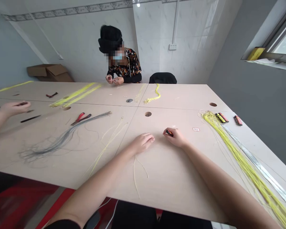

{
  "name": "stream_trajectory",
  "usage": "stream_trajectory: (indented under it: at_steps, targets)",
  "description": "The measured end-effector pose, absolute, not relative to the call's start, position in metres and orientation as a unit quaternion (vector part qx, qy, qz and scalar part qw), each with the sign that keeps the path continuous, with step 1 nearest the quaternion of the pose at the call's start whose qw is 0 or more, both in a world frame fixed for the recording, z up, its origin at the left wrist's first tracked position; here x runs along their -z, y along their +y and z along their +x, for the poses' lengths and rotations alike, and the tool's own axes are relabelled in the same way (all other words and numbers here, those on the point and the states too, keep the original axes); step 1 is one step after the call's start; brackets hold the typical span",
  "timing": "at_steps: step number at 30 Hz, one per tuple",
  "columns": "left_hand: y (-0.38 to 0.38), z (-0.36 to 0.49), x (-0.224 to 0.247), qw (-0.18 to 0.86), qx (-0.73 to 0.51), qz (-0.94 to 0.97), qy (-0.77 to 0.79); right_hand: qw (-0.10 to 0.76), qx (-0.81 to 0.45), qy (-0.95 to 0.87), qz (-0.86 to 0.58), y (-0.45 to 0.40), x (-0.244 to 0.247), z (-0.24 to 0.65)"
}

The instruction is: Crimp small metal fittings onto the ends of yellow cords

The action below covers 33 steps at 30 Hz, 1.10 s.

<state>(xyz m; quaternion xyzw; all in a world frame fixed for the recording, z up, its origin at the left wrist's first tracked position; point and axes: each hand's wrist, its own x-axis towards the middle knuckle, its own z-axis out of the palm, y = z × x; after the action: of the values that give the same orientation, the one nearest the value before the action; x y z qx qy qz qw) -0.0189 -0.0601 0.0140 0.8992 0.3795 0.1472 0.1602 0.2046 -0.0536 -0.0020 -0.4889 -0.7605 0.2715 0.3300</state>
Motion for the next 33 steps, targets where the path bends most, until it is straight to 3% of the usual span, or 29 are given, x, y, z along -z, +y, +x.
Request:
stream_trajectory:
  at_steps: [6,10,13,16,33]
  targets:
    - [-0.066,-0.031,-0.046,-0.06,-0.122,0.94,0.312,0.295,-0.294,-0.77,-0.483,-0.051,0.002,0.207]
    - [-0.057,-0.05,-0.065,-0.123,-0.141,0.857,0.48,0.283,-0.298,-0.775,-0.48,-0.051,0.004,0.208]
    - [-0.042,-0.072,-0.063,-0.104,-0.127,0.733,0.659,0.276,-0.295,-0.779,-0.48,-0.051,0.006,0.21]
    - [-0.03,-0.091,-0.051,-0.032,-0.077,0.668,0.74,0.268,-0.29,-0.783,-0.481,-0.051,0.006,0.21]
    - [-0.011,-0.097,-0.014,-0.012,-0.13,0.638,0.759,0.237,-0.253,-0.803,-0.484,-0.055,0.001,0.209]
